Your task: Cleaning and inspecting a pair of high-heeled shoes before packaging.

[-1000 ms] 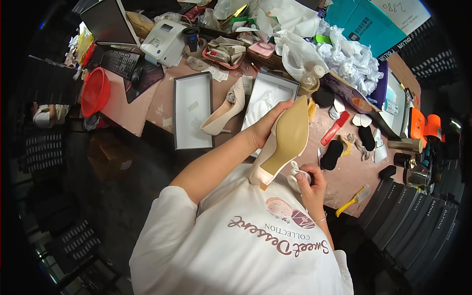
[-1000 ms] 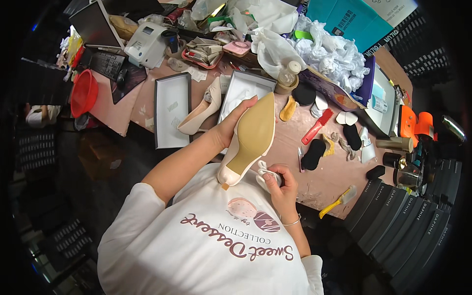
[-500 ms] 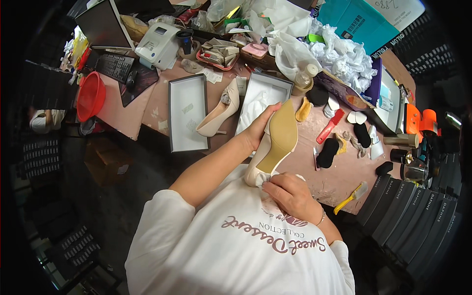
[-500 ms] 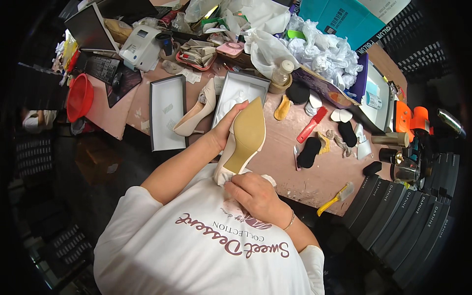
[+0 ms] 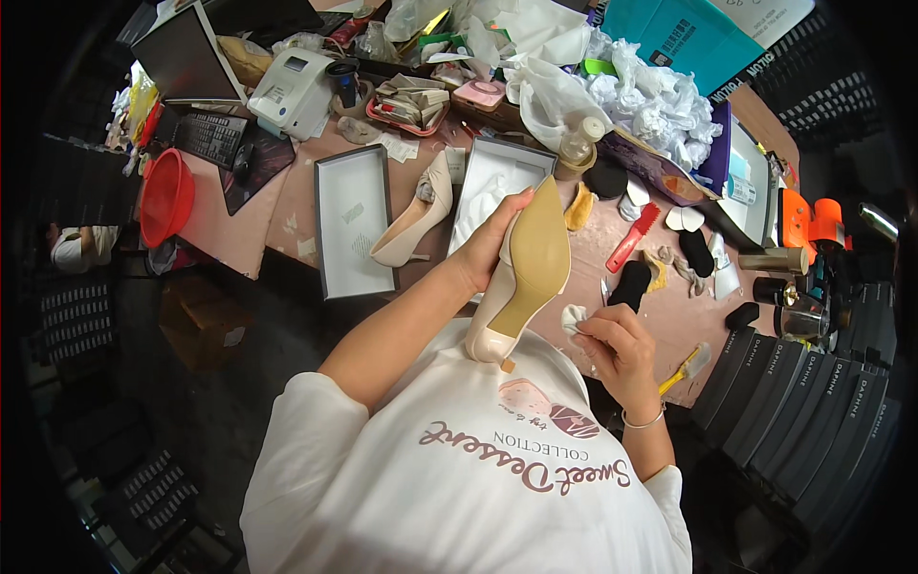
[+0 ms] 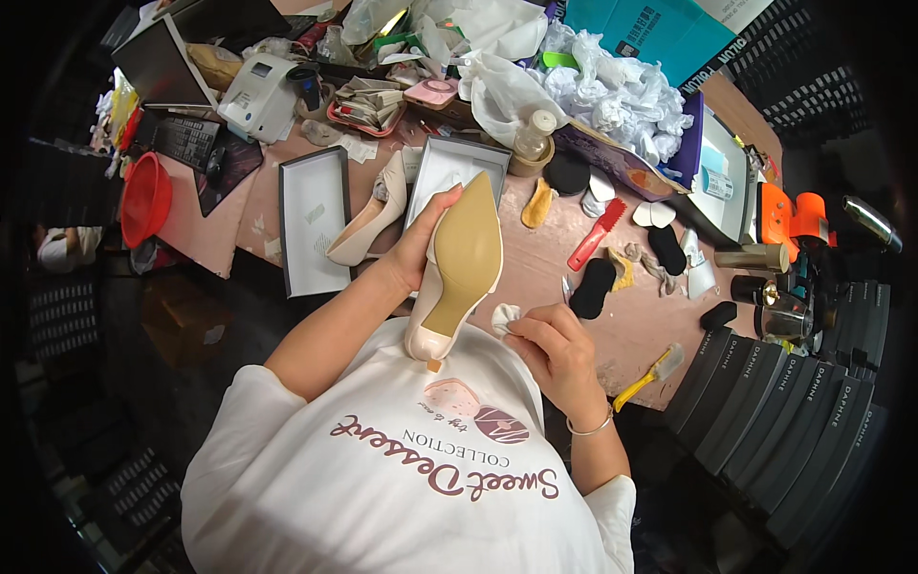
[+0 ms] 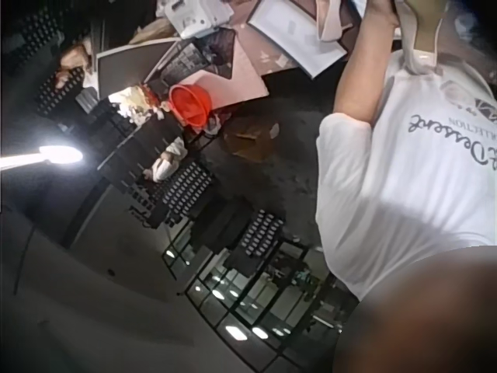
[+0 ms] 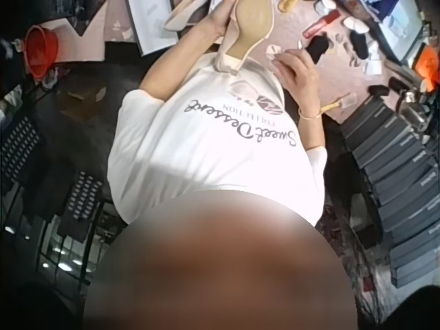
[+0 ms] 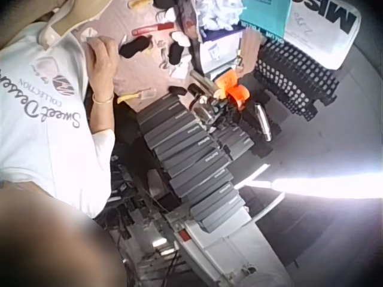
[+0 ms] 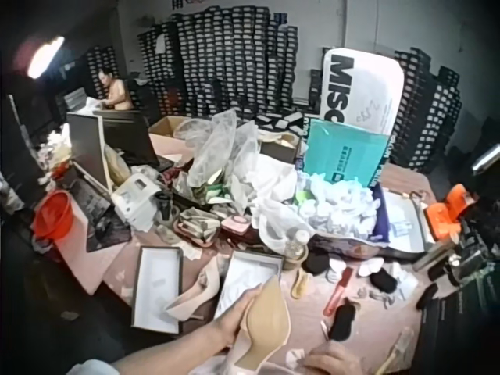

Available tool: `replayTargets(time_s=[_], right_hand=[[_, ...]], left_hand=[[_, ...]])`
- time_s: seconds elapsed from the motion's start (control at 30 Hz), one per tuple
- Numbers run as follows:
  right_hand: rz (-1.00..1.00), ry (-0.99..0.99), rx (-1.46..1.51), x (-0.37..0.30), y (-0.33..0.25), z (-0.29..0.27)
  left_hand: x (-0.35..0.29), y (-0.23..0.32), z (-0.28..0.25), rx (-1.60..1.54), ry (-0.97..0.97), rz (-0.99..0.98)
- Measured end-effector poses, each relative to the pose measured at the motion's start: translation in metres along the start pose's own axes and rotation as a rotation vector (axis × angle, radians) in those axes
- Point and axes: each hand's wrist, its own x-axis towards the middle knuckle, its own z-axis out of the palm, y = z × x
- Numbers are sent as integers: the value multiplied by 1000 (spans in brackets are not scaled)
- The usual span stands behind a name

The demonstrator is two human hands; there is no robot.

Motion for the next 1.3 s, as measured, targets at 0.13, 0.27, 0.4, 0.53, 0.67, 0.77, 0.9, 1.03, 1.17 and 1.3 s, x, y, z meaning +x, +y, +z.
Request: replayTargets(time_s=[0.13,0.27,0.4,0.53,0.67,0.77,0.9,1.03,1.17,1.3], right_hand=[[37,61,70,-4,-6,6],[-115,269,-14,15,-19,9],[-297,303,-221,33,-25,17],[-248,215,-268,19,-25,15],[-242,243,-159,41,-16,8],[-187,360,-177,73,-9,5],[-277,243,-159,38,-21,19],[-253,307,-133,47,-19,17],[-209,323,-112,53,-17,15],[-275,235,-91,26,-24,29]], left_hand=[[-3,0,4,39,-1,-14],[-4,-6,13,173,-24,14],[-15,-6,33,275,-43,16],[-24,-6,28,302,-6,25],[-28,-8,33,370,1,50],[-27,-14,44,319,5,-2],[-30,-15,27,328,11,68],[-36,-18,31,341,23,59],[-34,-20,34,374,44,101],[-34,-14,34,418,37,137]])
